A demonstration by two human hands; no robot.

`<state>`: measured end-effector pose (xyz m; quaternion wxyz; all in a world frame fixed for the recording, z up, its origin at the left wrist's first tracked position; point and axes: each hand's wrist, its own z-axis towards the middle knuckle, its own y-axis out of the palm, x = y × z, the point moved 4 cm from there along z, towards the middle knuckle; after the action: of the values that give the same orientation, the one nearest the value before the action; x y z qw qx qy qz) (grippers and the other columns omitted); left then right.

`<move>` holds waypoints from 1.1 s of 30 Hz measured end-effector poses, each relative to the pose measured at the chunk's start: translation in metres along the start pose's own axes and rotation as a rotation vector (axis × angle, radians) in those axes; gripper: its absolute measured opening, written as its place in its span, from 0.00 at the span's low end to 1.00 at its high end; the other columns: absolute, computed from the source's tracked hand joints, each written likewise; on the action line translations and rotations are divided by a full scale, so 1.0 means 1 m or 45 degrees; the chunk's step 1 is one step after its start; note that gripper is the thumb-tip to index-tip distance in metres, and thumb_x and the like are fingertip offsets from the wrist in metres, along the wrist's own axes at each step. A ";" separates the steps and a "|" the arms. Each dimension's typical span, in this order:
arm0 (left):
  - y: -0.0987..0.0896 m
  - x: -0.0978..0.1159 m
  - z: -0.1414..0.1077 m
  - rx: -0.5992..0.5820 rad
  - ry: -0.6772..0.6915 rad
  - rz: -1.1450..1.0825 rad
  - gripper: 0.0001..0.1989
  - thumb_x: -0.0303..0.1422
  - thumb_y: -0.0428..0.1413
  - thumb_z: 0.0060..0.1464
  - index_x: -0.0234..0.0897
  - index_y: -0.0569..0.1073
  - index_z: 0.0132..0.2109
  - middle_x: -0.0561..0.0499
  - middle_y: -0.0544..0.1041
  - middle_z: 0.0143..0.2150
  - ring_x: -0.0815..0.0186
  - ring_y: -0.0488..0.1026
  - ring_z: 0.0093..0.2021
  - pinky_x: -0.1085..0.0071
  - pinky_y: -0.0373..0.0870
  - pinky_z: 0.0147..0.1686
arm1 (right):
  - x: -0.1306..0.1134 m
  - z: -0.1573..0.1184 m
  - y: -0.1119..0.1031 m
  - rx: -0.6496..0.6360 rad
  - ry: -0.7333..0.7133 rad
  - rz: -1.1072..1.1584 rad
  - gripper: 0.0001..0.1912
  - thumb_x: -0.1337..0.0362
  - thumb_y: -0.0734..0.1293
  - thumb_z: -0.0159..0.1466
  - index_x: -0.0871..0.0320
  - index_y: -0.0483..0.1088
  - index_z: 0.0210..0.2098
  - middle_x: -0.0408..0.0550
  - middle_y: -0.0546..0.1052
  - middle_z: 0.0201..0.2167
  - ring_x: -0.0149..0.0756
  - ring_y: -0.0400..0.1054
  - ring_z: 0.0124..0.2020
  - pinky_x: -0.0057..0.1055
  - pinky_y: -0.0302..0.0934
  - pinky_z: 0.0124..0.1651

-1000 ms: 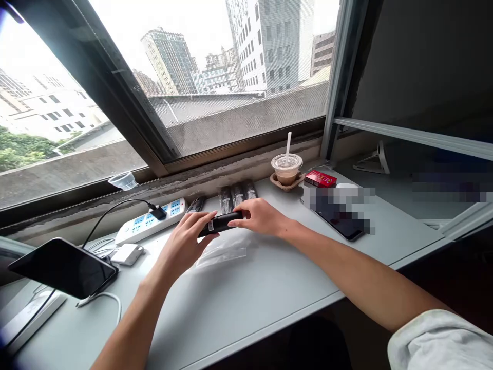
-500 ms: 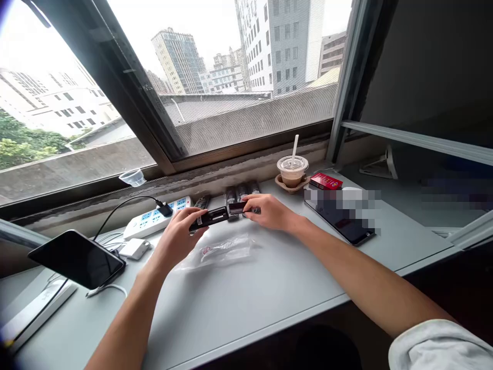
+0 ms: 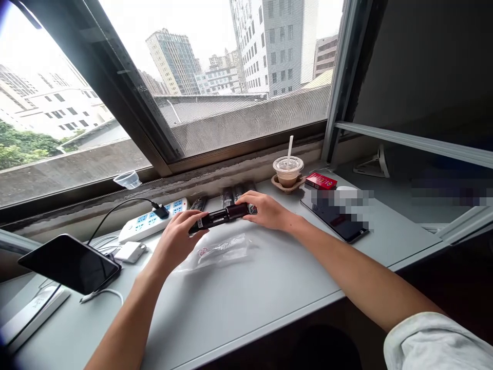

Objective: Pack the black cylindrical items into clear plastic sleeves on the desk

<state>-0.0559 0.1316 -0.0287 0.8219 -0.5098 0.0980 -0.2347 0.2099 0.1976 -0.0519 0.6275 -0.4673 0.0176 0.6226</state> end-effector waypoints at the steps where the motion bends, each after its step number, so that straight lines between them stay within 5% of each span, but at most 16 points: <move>1: 0.000 0.000 0.000 0.001 0.000 0.007 0.19 0.35 0.58 0.65 0.42 0.74 0.61 0.42 0.76 0.57 0.50 0.72 0.57 0.50 0.72 0.56 | 0.000 0.000 0.000 -0.002 -0.003 -0.007 0.22 0.67 0.73 0.63 0.52 0.73 0.57 0.51 0.76 0.54 0.44 0.73 0.54 0.41 0.67 0.59; 7: -0.003 -0.001 -0.001 0.018 -0.058 -0.021 0.19 0.37 0.59 0.65 0.40 0.75 0.61 0.42 0.77 0.57 0.50 0.74 0.56 0.52 0.74 0.55 | 0.001 0.000 0.002 0.025 0.092 0.033 0.20 0.60 0.66 0.70 0.53 0.72 0.60 0.51 0.78 0.54 0.43 0.74 0.51 0.38 0.69 0.50; 11: -0.005 0.002 0.000 0.035 -0.080 -0.050 0.19 0.38 0.60 0.64 0.42 0.75 0.60 0.43 0.77 0.58 0.51 0.77 0.54 0.53 0.76 0.53 | 0.004 0.000 0.007 -0.009 0.295 0.233 0.19 0.52 0.64 0.72 0.57 0.75 0.55 0.48 0.81 0.38 0.39 0.75 0.38 0.34 0.68 0.42; 18: -0.002 0.030 0.003 0.030 0.142 -0.116 0.24 0.36 0.60 0.65 0.45 0.70 0.66 0.44 0.78 0.57 0.54 0.77 0.54 0.57 0.75 0.52 | -0.007 -0.003 0.020 -0.087 0.518 0.339 0.20 0.50 0.65 0.71 0.58 0.76 0.52 0.44 0.78 0.26 0.35 0.74 0.27 0.28 0.64 0.31; 23: -0.004 0.047 0.004 0.048 0.276 -0.276 0.18 0.34 0.59 0.66 0.46 0.74 0.61 0.45 0.79 0.57 0.57 0.77 0.53 0.59 0.76 0.51 | -0.008 -0.002 0.020 -0.111 0.552 0.562 0.21 0.46 0.69 0.67 0.59 0.74 0.43 0.41 0.74 0.21 0.29 0.65 0.20 0.26 0.59 0.23; 28: -0.006 0.059 0.006 0.124 0.388 -0.341 0.18 0.33 0.61 0.64 0.44 0.75 0.60 0.45 0.81 0.54 0.57 0.79 0.52 0.59 0.78 0.51 | -0.001 -0.002 0.022 -0.218 0.568 0.693 0.22 0.44 0.73 0.62 0.57 0.72 0.41 0.37 0.68 0.23 0.28 0.60 0.23 0.23 0.58 0.23; 33: -0.003 0.061 0.006 0.142 0.414 -0.373 0.17 0.31 0.62 0.64 0.44 0.75 0.59 0.45 0.82 0.54 0.57 0.79 0.52 0.59 0.79 0.50 | 0.001 -0.004 0.028 -0.287 0.541 0.750 0.24 0.45 0.72 0.64 0.58 0.74 0.46 0.40 0.72 0.28 0.30 0.63 0.27 0.26 0.58 0.28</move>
<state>-0.0012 0.1056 -0.0187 0.7792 -0.4279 0.1409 -0.4357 0.1899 0.1904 -0.0705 0.3488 -0.6269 0.2122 0.6636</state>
